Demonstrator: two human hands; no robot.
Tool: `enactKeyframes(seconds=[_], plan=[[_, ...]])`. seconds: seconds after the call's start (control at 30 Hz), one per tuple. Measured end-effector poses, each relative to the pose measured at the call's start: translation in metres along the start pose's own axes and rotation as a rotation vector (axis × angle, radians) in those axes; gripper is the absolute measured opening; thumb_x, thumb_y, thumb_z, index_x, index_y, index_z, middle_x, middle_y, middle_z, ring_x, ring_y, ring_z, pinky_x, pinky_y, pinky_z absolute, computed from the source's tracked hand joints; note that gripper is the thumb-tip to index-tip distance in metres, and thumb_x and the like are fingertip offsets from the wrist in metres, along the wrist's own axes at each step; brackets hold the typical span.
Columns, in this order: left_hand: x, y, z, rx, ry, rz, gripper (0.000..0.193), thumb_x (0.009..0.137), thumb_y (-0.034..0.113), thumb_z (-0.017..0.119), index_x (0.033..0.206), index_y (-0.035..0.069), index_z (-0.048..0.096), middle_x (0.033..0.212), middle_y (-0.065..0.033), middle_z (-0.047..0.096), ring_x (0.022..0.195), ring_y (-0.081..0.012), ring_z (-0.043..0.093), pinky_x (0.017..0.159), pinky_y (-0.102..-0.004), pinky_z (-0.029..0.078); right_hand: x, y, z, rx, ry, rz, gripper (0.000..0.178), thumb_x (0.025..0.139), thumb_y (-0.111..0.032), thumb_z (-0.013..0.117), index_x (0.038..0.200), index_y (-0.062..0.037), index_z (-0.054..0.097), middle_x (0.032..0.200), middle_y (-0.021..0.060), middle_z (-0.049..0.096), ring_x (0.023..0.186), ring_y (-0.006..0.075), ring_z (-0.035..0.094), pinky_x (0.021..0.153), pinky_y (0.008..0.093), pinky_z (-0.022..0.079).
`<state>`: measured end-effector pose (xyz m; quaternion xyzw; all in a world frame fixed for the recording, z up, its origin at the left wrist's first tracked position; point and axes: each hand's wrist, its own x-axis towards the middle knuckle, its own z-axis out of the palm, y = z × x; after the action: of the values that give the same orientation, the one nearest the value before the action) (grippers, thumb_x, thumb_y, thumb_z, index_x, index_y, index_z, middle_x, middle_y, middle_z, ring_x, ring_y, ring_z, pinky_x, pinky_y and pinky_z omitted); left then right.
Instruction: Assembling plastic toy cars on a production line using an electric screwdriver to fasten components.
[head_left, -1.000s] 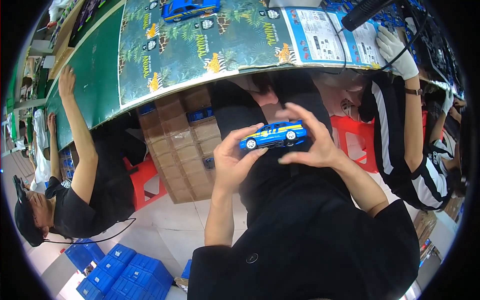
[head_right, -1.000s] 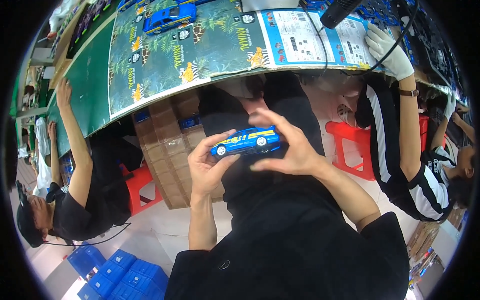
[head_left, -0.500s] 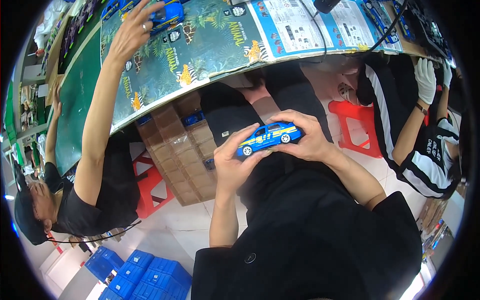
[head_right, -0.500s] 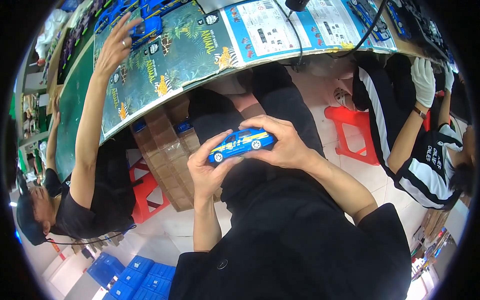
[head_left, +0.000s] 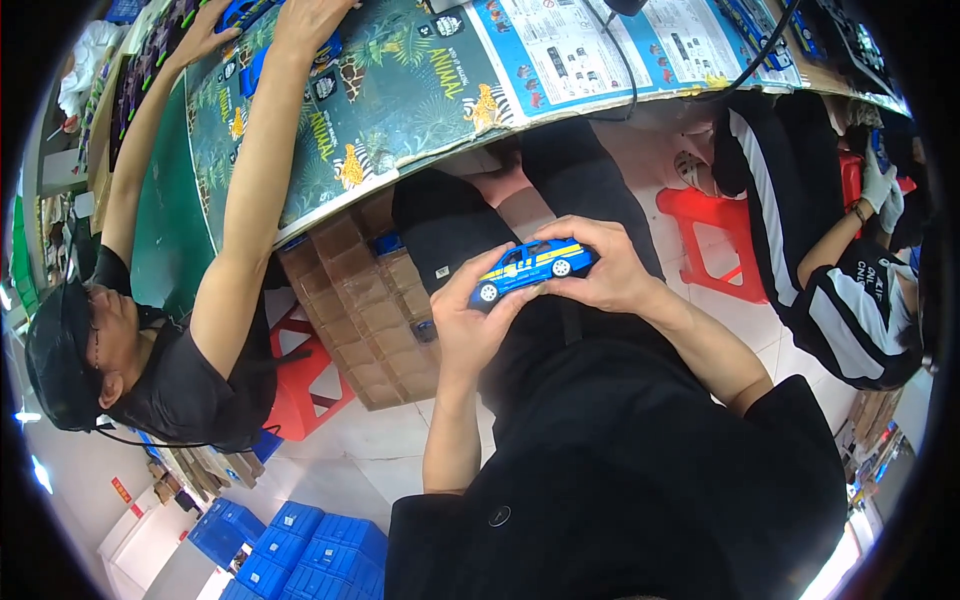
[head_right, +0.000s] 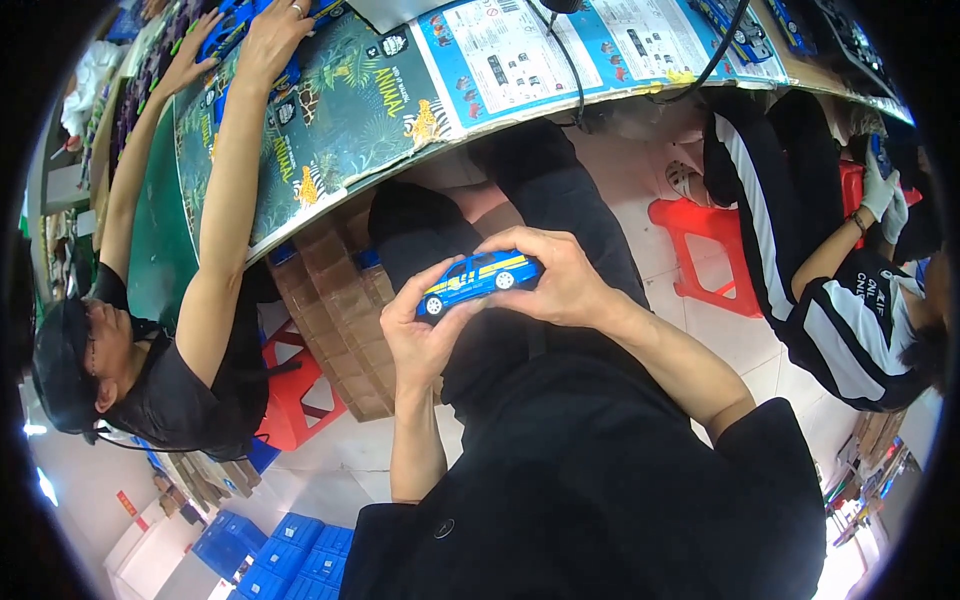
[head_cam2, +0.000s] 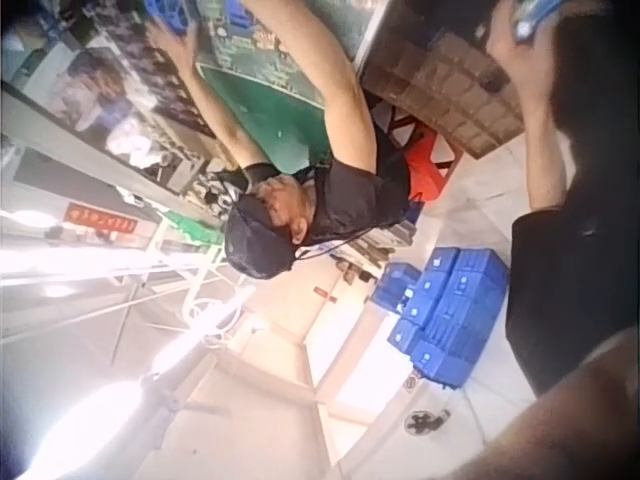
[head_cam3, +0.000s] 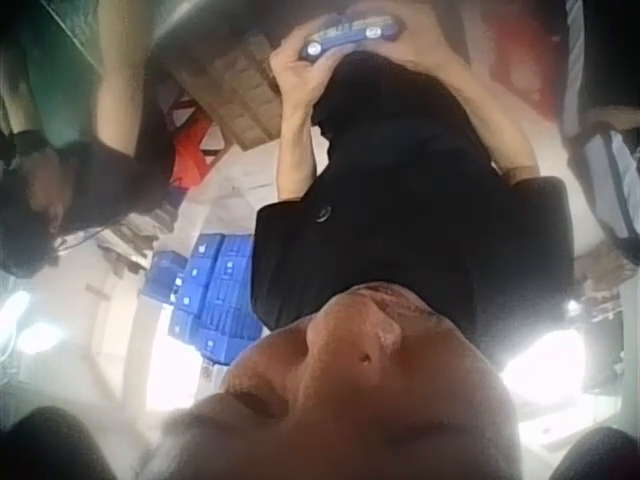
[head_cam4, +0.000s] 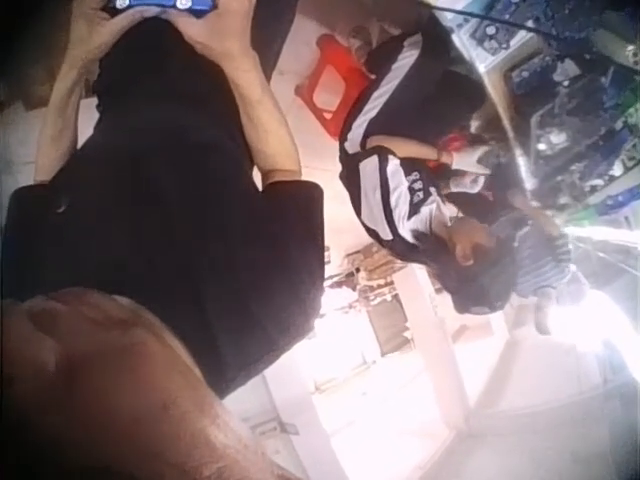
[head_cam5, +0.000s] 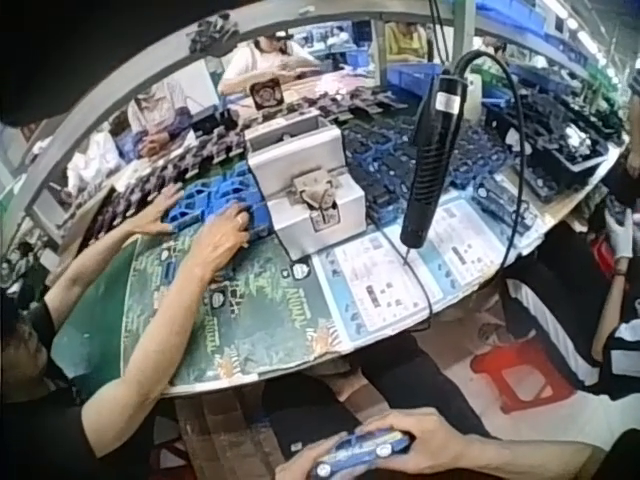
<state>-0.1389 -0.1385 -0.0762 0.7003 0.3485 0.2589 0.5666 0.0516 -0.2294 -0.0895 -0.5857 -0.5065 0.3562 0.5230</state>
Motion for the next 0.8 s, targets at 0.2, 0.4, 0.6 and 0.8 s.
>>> enactKeyframes(seconds=[0.2,0.4,0.6,0.8], plan=[[0.002,-0.004,0.001,-0.002,-0.02,-0.041,0.047,0.075,0.008,0.087,0.117,-0.001,0.068,0.107,-0.014,0.074,0.098,-0.0195,0.072,0.088,-0.0303,0.056,-0.004,0.006,-0.004,0.095,-0.021,0.116,0.048,0.074,-0.013,0.088,0.114,0.0018,0.065,0.104,0.0115,0.071,0.094,0.0171,0.071,0.083,0.0293,0.056],[0.002,-0.004,0.002,0.003,-0.03,-0.112,0.043,0.078,0.013,0.087,0.116,0.002,0.07,0.106,-0.0112,0.074,0.096,-0.0176,0.071,0.085,-0.0282,0.057,-0.002,0.008,-0.007,0.15,-0.053,0.177,0.048,0.074,-0.016,0.09,0.111,0.0032,0.066,0.101,0.011,0.072,0.092,0.014,0.07,0.083,0.0277,0.055],[-0.005,-0.024,-0.033,-0.286,-0.256,-0.314,0.036,0.097,0.02,0.068,0.125,-0.003,0.064,0.113,-0.0062,0.069,0.102,-0.01,0.061,0.089,-0.0258,0.051,0.008,-0.003,0.009,-0.05,-0.166,0.011,0.047,0.071,-0.012,0.089,0.11,-0.0005,0.066,0.1,0.0134,0.071,0.092,0.0276,0.072,0.08,0.0339,0.055],[-0.051,-0.08,-0.11,-0.595,-0.204,-0.605,0.04,0.096,0.017,0.069,0.13,-0.002,0.061,0.11,-0.0037,0.07,0.096,-0.008,0.064,0.085,-0.0235,0.052,0.049,-0.027,0.071,-0.214,-0.456,-0.257,0.066,0.069,-0.01,0.087,0.128,-0.0048,0.057,0.135,0.0166,0.056,0.125,0.0372,0.056,0.101,0.0427,0.049]])
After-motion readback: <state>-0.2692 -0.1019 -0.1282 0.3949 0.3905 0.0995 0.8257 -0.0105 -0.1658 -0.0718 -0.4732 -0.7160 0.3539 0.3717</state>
